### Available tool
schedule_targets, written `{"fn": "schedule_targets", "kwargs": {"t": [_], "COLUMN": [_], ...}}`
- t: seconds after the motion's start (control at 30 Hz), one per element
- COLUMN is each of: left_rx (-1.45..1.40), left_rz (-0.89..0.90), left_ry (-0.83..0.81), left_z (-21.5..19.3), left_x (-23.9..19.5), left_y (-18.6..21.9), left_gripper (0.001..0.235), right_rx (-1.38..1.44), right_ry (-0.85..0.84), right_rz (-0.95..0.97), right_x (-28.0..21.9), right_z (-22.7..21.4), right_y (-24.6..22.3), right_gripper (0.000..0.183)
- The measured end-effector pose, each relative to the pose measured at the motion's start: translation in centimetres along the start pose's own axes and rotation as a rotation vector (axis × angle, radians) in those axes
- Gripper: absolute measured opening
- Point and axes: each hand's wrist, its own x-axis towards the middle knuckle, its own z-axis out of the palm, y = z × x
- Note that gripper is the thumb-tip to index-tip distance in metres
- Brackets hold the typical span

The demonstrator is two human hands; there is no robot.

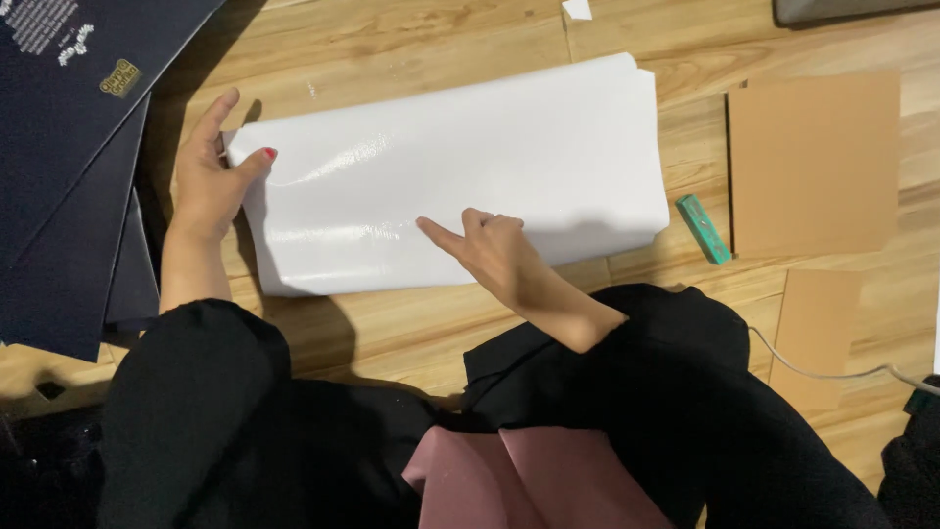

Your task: Assembling hard covers by precisely placing cardboard panels onto an adhesive sheet and folding the edges

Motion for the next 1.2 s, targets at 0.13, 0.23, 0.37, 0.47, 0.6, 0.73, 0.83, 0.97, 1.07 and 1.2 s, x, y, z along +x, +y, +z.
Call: {"fn": "schedule_targets", "kwargs": {"t": [0.13, 0.23, 0.37, 0.47, 0.6, 0.73, 0.83, 0.97, 1.07, 1.2], "left_rx": [0.564, 0.545, 0.589, 0.333, -0.085, 0.133, 0.606, 0.871, 0.989, 1.026], "left_rz": [-0.119, -0.307, -0.547, -0.577, -0.423, -0.475, -0.583, -0.436, -0.049, 0.398], "left_ry": [0.210, 0.429, 0.311, 0.107, 0.088, 0.087, 0.143, 0.209, 0.130, -0.005], "left_z": [1.5, 2.3, 1.2, 1.0, 0.8, 1.1, 2.1, 3.5, 4.8, 7.3], "left_x": [-0.4, -2.4, -9.3, -12.1, -13.8, -14.5, -13.6, -10.7, -7.0, 0.0], "left_y": [1.2, -3.0, -6.1, -2.5, 2.7, -3.6, -3.4, 1.7, 3.5, 3.8], "left_gripper": [0.087, 0.064, 0.046, 0.048, 0.031, 0.032, 0.046, 0.070, 0.066, 0.053], "right_rx": [0.044, 0.093, 0.094, 0.198, 0.272, 0.297, 0.327, 0.314, 0.322, 0.257], "right_ry": [-0.190, -0.256, -0.253, -0.303, -0.403, -0.349, -0.332, -0.327, -0.359, -0.516], "right_rz": [0.089, 0.131, 0.162, 0.175, 0.114, 0.141, 0.171, 0.185, 0.170, 0.111], "right_x": [1.7, 2.0, 2.5, 3.0, 2.6, 2.3, 2.3, 2.4, 2.4, 3.4], "right_z": [0.2, -2.2, -2.7, -4.4, -6.3, -7.0, -7.1, -7.3, -7.7, -7.2], "right_y": [-1.2, -0.3, -0.9, -0.3, 0.7, 0.6, 0.4, 0.1, 0.1, 0.6], "right_gripper": [0.080, 0.084, 0.085, 0.088, 0.091, 0.087, 0.088, 0.090, 0.087, 0.094]}}
